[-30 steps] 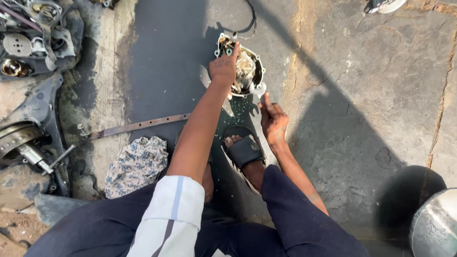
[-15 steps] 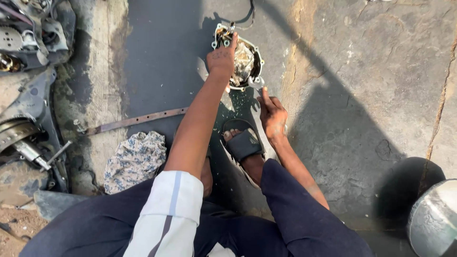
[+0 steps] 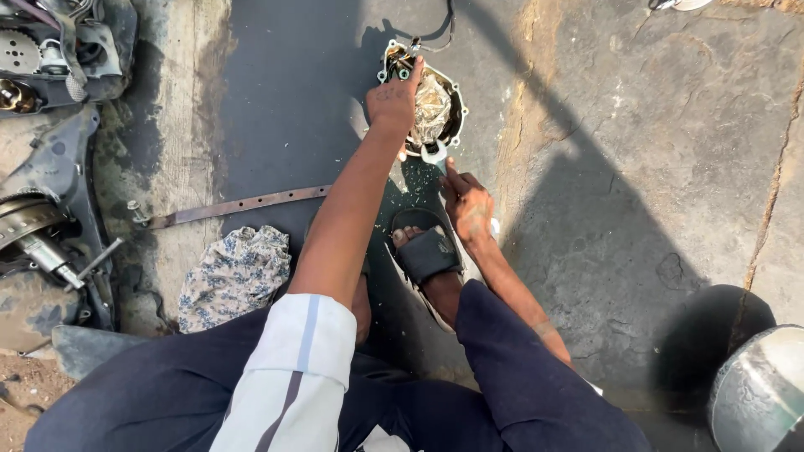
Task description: The person is assembling or repairing a motorcycle engine component on the floor using a wrench.
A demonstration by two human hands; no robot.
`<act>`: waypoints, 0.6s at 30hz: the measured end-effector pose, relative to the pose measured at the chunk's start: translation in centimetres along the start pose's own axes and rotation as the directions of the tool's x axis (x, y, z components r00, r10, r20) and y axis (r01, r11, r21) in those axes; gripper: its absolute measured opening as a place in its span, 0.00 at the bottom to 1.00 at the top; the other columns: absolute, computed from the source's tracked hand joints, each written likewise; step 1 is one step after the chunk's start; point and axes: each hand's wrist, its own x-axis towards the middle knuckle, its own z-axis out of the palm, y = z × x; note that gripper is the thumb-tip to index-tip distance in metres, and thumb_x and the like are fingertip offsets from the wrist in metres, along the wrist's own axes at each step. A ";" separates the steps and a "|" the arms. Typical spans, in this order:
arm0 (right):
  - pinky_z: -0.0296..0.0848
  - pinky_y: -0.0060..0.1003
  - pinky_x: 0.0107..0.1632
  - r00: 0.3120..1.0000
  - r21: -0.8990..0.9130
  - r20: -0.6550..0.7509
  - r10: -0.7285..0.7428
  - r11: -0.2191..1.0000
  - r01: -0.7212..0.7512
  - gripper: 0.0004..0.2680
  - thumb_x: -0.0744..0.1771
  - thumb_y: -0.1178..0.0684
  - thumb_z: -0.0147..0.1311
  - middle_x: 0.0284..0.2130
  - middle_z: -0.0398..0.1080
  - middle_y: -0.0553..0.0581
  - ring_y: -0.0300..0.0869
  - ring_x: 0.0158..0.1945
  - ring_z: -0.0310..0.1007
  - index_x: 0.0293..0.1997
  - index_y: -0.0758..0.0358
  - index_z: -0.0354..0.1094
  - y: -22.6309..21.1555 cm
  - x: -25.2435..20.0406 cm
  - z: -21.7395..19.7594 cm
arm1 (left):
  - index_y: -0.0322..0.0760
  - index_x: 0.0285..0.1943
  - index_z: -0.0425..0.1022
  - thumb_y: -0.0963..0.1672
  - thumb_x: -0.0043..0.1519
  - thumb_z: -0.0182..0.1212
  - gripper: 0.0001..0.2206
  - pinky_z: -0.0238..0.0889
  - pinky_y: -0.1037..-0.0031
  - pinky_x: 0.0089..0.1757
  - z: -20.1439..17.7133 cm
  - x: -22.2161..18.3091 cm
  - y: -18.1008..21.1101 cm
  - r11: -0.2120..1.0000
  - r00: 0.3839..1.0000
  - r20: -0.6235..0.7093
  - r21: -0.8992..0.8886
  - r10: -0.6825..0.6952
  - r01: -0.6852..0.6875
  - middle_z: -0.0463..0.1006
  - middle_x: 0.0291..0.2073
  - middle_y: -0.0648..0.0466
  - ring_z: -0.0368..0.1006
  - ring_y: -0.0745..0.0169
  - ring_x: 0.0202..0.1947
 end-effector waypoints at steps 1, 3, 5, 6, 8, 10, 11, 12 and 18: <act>0.69 0.42 0.30 1.000 0.002 -0.001 0.003 1.000 -0.003 0.16 0.68 0.57 0.61 0.30 0.74 0.57 0.44 0.25 0.70 0.64 0.49 0.70 -0.3 -0.7 -0.1 | 0.63 0.82 0.30 0.41 0.60 0.66 0.49 0.72 0.64 0.45 0.1 -0.3 -0.1 1.000 1.000 0.002 0.003 0.001 -0.001 0.79 0.53 0.49 0.79 0.53 0.48; 0.69 0.45 0.32 0.997 0.054 -0.057 0.044 0.998 -0.041 0.15 0.68 0.55 0.61 0.24 0.70 0.58 0.48 0.24 0.68 0.63 0.46 0.73 -0.3 -0.4 -0.6 | 0.64 0.82 0.29 0.41 0.57 0.69 0.52 0.71 0.64 0.46 -1.0 0.7 0.5 1.000 1.000 -0.016 0.000 0.020 -0.020 0.80 0.53 0.49 0.79 0.54 0.49; 0.71 0.43 0.33 0.994 0.050 -0.104 -0.022 0.998 0.028 0.16 0.68 0.57 0.58 0.29 0.72 0.57 0.46 0.27 0.71 0.64 0.48 0.71 -0.8 -0.6 -0.9 | 0.63 0.82 0.29 0.41 0.55 0.72 0.54 0.71 0.65 0.47 -2.6 -1.8 0.7 1.000 1.000 0.018 -0.002 0.017 -0.017 0.80 0.53 0.49 0.79 0.54 0.49; 0.73 0.42 0.33 0.982 0.046 -0.160 -0.095 0.994 0.104 0.16 0.69 0.59 0.55 0.34 0.75 0.56 0.45 0.30 0.74 0.65 0.50 0.69 -1.1 -0.7 -0.8 | 0.62 0.83 0.29 0.41 0.52 0.75 0.57 0.70 0.66 0.48 -3.5 -3.1 0.6 1.000 0.999 0.041 0.002 0.014 -0.015 0.80 0.54 0.49 0.78 0.54 0.50; 0.71 0.43 0.33 0.986 0.019 -0.125 -0.109 0.994 0.112 0.15 0.69 0.58 0.58 0.31 0.73 0.57 0.47 0.29 0.73 0.64 0.52 0.71 -0.3 -1.0 -0.9 | 0.62 0.83 0.29 0.41 0.50 0.76 0.59 0.70 0.67 0.49 -3.9 -3.8 0.6 1.000 0.998 0.056 0.004 0.013 -0.013 0.80 0.54 0.49 0.78 0.54 0.50; 0.69 0.44 0.33 0.987 -0.012 -0.102 -0.127 0.992 0.126 0.14 0.69 0.57 0.60 0.29 0.71 0.59 0.49 0.29 0.71 0.62 0.53 0.72 0.0 -0.2 -0.9 | 0.62 0.83 0.29 0.41 0.48 0.78 0.61 0.69 0.67 0.49 -3.4 -1.8 0.5 1.000 0.998 0.058 0.007 0.017 -0.018 0.80 0.54 0.49 0.77 0.54 0.51; 0.69 0.42 0.32 0.974 0.029 -0.215 -0.070 0.997 0.078 0.14 0.69 0.58 0.60 0.28 0.69 0.59 0.47 0.26 0.68 0.63 0.56 0.72 -0.1 0.0 -0.6 | 0.63 0.82 0.30 0.41 0.51 0.75 0.57 0.69 0.66 0.49 -2.0 0.0 0.0 1.000 1.000 -0.004 0.000 0.026 -0.026 0.79 0.54 0.48 0.77 0.54 0.51; 0.69 0.41 0.31 0.952 0.076 -0.305 0.003 0.997 0.021 0.15 0.69 0.58 0.61 0.27 0.68 0.60 0.46 0.24 0.65 0.64 0.59 0.71 -0.2 -1.1 -0.4 | 0.64 0.82 0.31 0.42 0.53 0.73 0.54 0.69 0.65 0.48 0.7 0.9 -0.5 0.999 0.999 -0.044 -0.010 0.031 -0.031 0.79 0.54 0.48 0.77 0.53 0.51; 0.64 0.40 0.26 0.962 0.191 -0.240 0.130 0.978 -0.084 0.15 0.68 0.58 0.61 0.19 0.65 0.58 0.43 0.22 0.62 0.63 0.61 0.72 1.0 -2.0 0.2 | 0.60 0.82 0.34 0.42 0.60 0.64 0.46 0.70 0.63 0.47 -0.8 -0.9 0.2 0.999 0.995 -0.097 -0.036 0.009 -0.012 0.79 0.53 0.46 0.78 0.51 0.51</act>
